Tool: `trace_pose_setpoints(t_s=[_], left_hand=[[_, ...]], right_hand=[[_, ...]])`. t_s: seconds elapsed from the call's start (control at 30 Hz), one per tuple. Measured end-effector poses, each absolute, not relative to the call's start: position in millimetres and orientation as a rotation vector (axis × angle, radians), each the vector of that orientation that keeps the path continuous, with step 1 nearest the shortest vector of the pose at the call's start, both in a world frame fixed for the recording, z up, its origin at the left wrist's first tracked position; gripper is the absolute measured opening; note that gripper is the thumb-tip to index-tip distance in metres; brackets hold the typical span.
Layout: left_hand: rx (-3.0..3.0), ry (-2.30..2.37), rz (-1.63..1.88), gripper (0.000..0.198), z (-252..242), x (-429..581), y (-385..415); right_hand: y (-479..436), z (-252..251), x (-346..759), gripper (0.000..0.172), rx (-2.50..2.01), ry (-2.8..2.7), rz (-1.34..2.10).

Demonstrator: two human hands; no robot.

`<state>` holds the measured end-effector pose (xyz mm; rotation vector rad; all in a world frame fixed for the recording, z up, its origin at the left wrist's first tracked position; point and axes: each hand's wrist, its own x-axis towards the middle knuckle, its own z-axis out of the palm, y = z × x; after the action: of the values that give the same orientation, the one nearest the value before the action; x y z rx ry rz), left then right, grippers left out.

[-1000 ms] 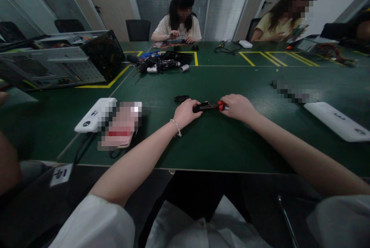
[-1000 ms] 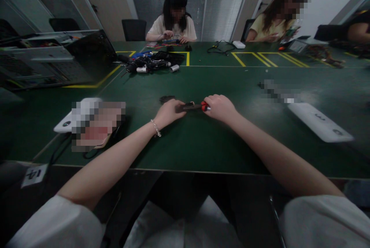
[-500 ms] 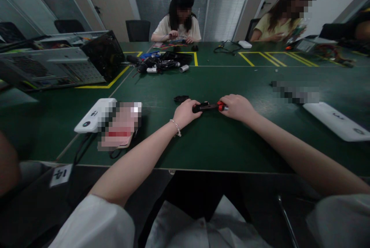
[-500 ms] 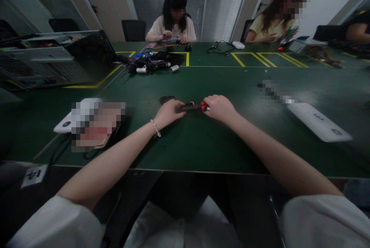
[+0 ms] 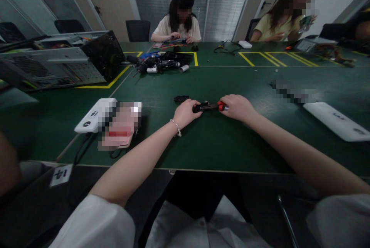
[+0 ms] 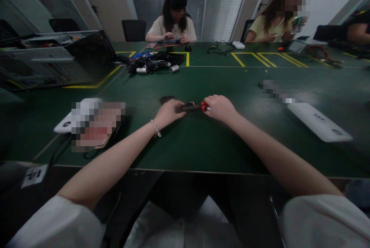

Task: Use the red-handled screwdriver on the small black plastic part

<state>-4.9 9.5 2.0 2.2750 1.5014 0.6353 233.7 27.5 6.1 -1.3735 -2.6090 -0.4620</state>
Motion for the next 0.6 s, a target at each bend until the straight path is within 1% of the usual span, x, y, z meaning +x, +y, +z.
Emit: trace_pose_setpoints(t_s=[0.6], left_hand=[[2.285, 1.509, 0.643, 0.032, 2.2, -4.7, 9.1]], right_hand=[[25.9, 8.0, 231.9, 0.027, -1.402, -2.612, -0.466]])
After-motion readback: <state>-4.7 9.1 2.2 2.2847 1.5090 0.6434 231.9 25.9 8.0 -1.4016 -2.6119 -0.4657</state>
